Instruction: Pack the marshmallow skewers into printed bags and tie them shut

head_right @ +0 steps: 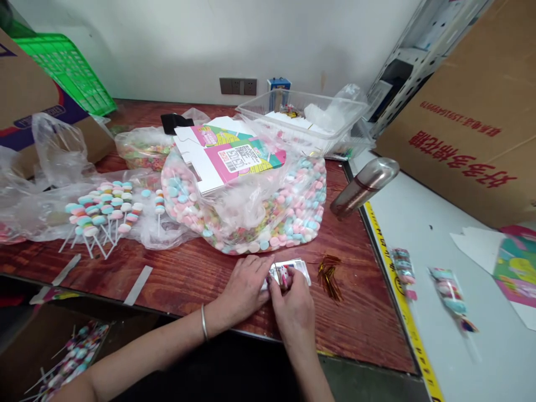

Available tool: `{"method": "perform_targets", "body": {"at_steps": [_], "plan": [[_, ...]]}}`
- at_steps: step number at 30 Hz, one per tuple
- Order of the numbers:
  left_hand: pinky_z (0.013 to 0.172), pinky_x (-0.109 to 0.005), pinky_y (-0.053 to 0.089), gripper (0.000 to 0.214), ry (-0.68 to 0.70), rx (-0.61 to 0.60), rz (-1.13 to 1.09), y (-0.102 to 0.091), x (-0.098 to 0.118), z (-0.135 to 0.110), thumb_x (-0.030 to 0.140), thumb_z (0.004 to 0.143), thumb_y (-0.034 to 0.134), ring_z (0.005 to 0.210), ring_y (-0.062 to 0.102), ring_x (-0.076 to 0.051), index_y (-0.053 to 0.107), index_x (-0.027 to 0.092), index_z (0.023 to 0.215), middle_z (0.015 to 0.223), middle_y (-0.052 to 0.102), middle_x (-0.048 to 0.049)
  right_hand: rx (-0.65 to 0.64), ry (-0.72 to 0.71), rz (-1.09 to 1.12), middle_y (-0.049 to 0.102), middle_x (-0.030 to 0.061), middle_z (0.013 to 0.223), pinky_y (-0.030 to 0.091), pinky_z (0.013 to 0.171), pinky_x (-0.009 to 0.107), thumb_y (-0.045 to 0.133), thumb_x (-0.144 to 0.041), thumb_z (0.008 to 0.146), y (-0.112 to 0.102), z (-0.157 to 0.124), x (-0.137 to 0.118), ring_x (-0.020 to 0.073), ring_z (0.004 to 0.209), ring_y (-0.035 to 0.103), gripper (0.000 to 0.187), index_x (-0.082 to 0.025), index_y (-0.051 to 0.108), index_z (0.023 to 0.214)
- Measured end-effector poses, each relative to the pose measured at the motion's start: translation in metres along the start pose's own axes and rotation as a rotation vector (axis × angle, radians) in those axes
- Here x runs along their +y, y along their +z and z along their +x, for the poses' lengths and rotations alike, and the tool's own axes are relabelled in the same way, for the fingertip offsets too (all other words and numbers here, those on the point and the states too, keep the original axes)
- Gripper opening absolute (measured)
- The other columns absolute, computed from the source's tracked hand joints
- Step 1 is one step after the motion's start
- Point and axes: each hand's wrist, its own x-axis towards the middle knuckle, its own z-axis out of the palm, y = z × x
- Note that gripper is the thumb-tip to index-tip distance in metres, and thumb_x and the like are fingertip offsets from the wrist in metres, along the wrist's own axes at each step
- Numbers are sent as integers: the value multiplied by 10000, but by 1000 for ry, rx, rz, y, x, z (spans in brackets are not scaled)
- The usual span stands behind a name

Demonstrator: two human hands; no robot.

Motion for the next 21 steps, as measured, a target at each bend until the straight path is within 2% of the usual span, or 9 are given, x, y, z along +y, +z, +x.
{"method": "perform_targets", "body": {"at_steps": [3,6,11,14,15,17,19,21], "plan": [[896,-419,405,504,-26,-14,47,-2,4,4,298,838,618,1089,497,-268,473,174,1305,1186,605,-99,-17,-53,-11,646,48,739,428,590,311,456,-385,888,-2,-1,-6,203,647,595,241,-201,586,803],[873,-407,405,399,-41,-30,58,-3,4,7,335,843,625,1056,504,-259,536,189,1203,1101,614,-80,31,-103,14,634,46,770,428,643,308,423,-338,905,-15,-5,-17,193,689,582,226,-206,580,808],[940,-411,384,385,-61,-42,8,-4,0,8,365,779,712,1084,498,-252,577,206,1103,1096,615,-65,320,-151,37,601,21,769,435,677,273,547,-324,894,-60,-7,-38,161,691,559,149,-192,614,879],[1004,-456,345,449,-72,-17,-115,-7,2,6,364,716,773,1148,480,-280,605,196,1096,1162,614,-95,437,-99,147,609,22,795,452,703,270,600,-326,874,-74,-9,-49,152,701,563,153,-177,622,900],[1036,-476,317,509,-60,-5,-218,-8,5,4,380,680,800,1181,467,-295,612,197,1117,1203,606,-107,458,-55,208,613,25,812,459,714,272,613,-331,867,-75,-11,-52,153,718,568,162,-175,621,909],[1076,-495,279,624,-51,-4,-588,-10,16,1,404,600,848,1210,466,-320,631,202,1150,1243,605,-121,441,58,360,615,24,831,472,716,273,630,-351,857,-71,-14,-56,153,738,577,185,-176,616,916],[1042,-480,339,568,-72,-36,-978,-13,30,-2,451,656,799,1139,540,-307,651,200,1143,1169,650,-118,359,154,515,615,15,824,484,696,268,638,-377,852,-64,-18,-59,149,733,581,208,-180,613,915],[952,-424,429,413,-192,1,-1334,-17,42,-1,461,776,691,996,613,-254,674,174,1073,1033,686,-105,281,202,609,619,12,820,497,695,267,652,-392,841,-58,-21,-60,148,740,590,220,-184,612,901]]}}
